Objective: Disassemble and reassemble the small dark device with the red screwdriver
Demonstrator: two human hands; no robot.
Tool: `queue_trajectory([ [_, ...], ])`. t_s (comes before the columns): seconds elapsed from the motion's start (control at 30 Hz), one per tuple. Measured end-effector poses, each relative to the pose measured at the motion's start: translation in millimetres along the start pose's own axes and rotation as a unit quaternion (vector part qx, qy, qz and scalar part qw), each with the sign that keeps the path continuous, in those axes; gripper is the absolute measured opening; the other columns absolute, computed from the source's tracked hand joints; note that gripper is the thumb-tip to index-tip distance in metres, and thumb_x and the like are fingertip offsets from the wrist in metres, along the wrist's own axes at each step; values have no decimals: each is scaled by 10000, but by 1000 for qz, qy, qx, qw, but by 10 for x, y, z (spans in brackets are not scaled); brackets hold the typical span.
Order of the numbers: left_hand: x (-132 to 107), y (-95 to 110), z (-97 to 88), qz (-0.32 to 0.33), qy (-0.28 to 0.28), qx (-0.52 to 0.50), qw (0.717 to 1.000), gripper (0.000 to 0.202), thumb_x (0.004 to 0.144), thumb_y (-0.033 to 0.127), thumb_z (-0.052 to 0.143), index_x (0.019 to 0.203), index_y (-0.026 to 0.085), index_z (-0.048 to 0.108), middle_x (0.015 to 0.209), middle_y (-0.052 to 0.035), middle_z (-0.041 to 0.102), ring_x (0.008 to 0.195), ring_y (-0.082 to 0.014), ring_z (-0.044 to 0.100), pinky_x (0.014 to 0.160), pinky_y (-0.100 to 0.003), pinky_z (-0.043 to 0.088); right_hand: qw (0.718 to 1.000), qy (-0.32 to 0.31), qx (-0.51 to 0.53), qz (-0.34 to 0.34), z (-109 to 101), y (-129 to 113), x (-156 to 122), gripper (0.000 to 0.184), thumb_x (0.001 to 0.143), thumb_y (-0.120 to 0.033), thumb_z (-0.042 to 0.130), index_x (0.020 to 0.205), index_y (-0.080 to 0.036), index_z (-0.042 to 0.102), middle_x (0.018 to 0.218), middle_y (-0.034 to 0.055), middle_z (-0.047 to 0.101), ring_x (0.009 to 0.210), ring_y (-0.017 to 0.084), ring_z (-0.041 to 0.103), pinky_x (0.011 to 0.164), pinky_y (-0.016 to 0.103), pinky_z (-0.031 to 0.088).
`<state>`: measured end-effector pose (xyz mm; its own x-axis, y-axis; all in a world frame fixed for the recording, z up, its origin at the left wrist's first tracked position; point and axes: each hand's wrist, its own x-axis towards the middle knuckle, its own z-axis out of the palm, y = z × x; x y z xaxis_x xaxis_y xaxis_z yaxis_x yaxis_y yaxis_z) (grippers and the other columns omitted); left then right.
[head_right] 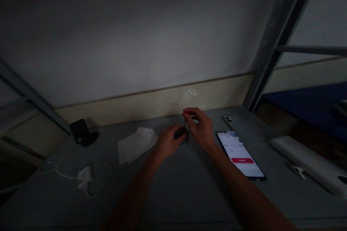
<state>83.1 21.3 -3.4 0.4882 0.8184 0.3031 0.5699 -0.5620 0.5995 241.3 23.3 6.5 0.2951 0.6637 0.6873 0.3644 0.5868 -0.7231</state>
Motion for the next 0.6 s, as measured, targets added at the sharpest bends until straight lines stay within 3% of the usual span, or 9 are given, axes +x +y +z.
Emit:
queue_trajectory([
  [0.13, 7, -12, 10, -6, -2, -3, 1000, 267, 931, 345, 616, 1169, 235, 666, 1167, -54, 718, 1089, -234, 660, 999, -365, 497, 999, -32, 19, 36, -10, 9, 25, 204, 894, -383, 669, 999, -212, 700, 803, 28, 716, 675, 181, 690, 682, 344, 571],
  [0.4, 24, -9, 21, -15, 1, -10, 1000, 257, 924, 347, 618, 1154, 248, 676, 1156, -65, 724, 1084, -247, 661, 999, -389, 499, 995, -38, 57, 66, -4, 66, 50, 167, 889, -332, 646, 995, -208, 676, 753, 23, 704, 684, 184, 678, 693, 342, 540],
  [0.6, 31, -49, -6, -29, -14, -17, 999, 282, 912, 384, 633, 1156, 249, 678, 1180, -55, 721, 1090, -237, 661, 993, -371, 501, 984, -120, 113, 72, -64, -32, 80, 94, 925, -287, 575, 917, -209, 627, 755, 17, 672, 704, 172, 636, 699, 328, 511],
])
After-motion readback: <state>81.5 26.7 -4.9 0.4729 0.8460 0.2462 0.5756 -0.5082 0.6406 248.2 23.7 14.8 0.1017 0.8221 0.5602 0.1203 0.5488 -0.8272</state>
